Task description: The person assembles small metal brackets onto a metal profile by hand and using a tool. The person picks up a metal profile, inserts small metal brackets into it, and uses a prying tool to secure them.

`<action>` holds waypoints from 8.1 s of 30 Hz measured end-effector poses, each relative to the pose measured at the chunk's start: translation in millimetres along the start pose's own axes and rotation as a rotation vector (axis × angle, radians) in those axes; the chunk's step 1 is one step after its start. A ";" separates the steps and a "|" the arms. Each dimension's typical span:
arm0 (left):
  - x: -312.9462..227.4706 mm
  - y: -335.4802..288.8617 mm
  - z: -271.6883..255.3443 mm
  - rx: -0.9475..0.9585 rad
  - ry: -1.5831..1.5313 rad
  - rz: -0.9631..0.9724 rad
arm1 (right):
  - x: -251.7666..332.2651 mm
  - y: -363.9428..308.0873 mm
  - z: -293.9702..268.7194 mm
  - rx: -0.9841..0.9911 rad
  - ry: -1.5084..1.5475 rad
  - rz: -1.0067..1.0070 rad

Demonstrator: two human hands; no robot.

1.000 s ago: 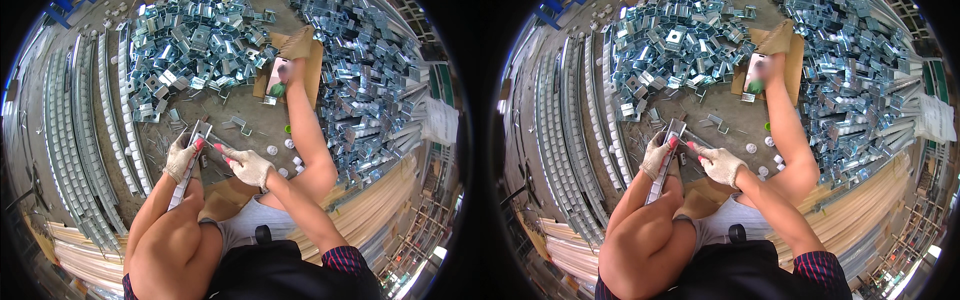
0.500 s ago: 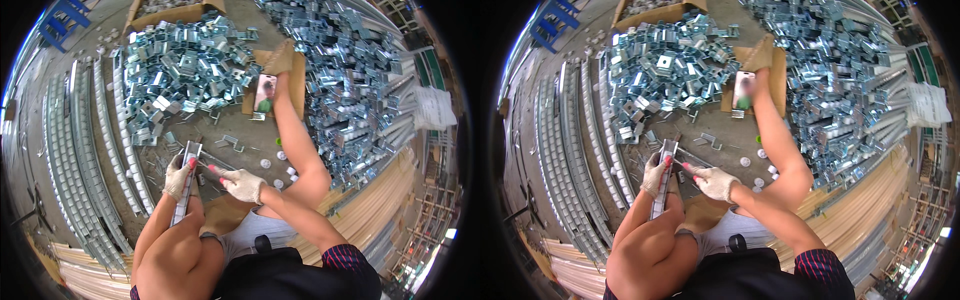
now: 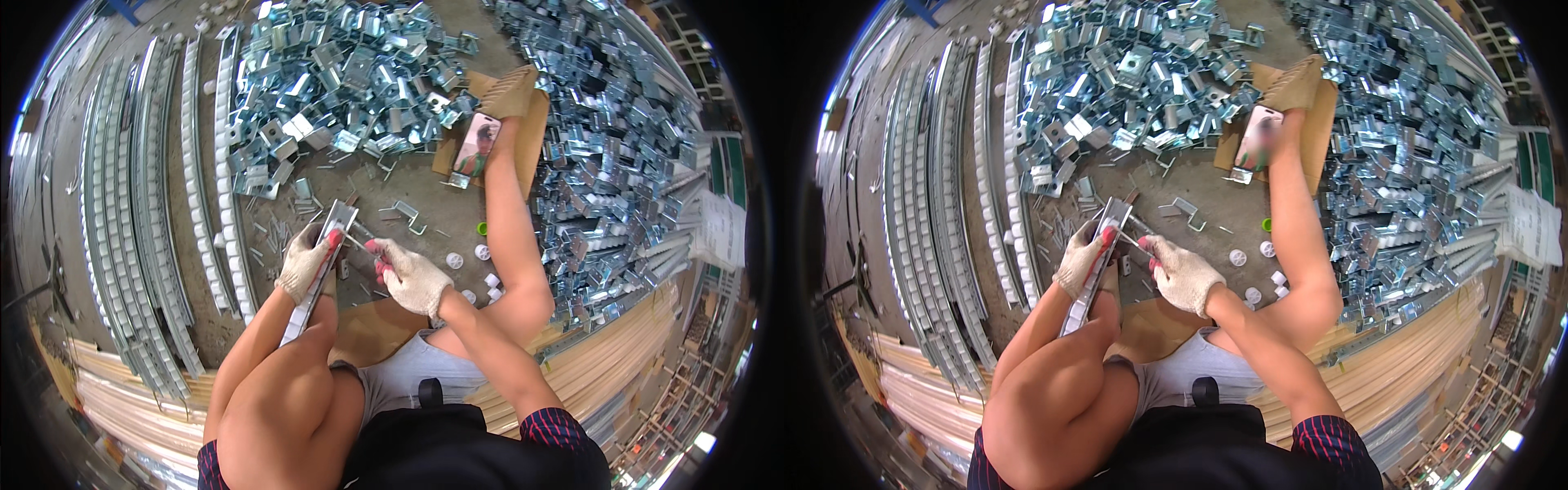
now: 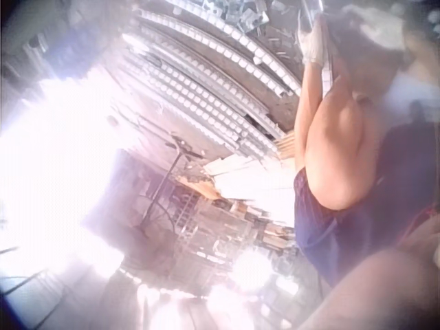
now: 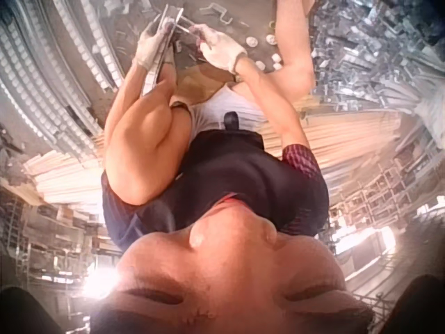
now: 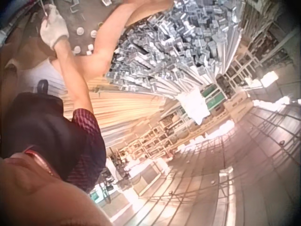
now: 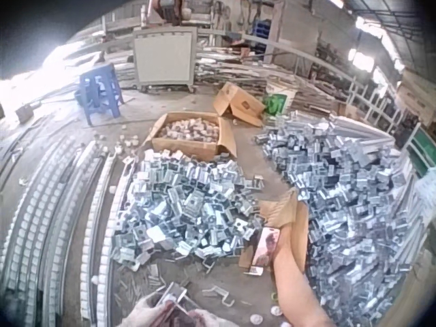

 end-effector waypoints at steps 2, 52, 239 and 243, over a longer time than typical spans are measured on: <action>5.3 1.8 -4.5 -0.040 0.052 -0.017 | 11.8 7.5 -3.5 0.025 -0.078 0.110; -19.7 -12.3 14.4 -0.104 -0.061 0.008 | 8.5 50.6 -7.7 0.025 -0.291 0.125; -27.4 -14.4 12.8 -0.150 0.128 -0.047 | -5.8 51.4 -12.0 0.060 -0.136 0.045; -22.7 -10.7 14.9 -0.177 0.119 0.076 | -2.4 56.7 -12.0 0.062 -0.148 0.122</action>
Point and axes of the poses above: each hand's wrist, its own y-axis towards the middle knuckle, its own z-axis out of the palm, x = y × z, the point moved 4 cm from there along y, towards the middle knuckle, and after that the axes turned 5 degrees about x, right-handed, at the moved point
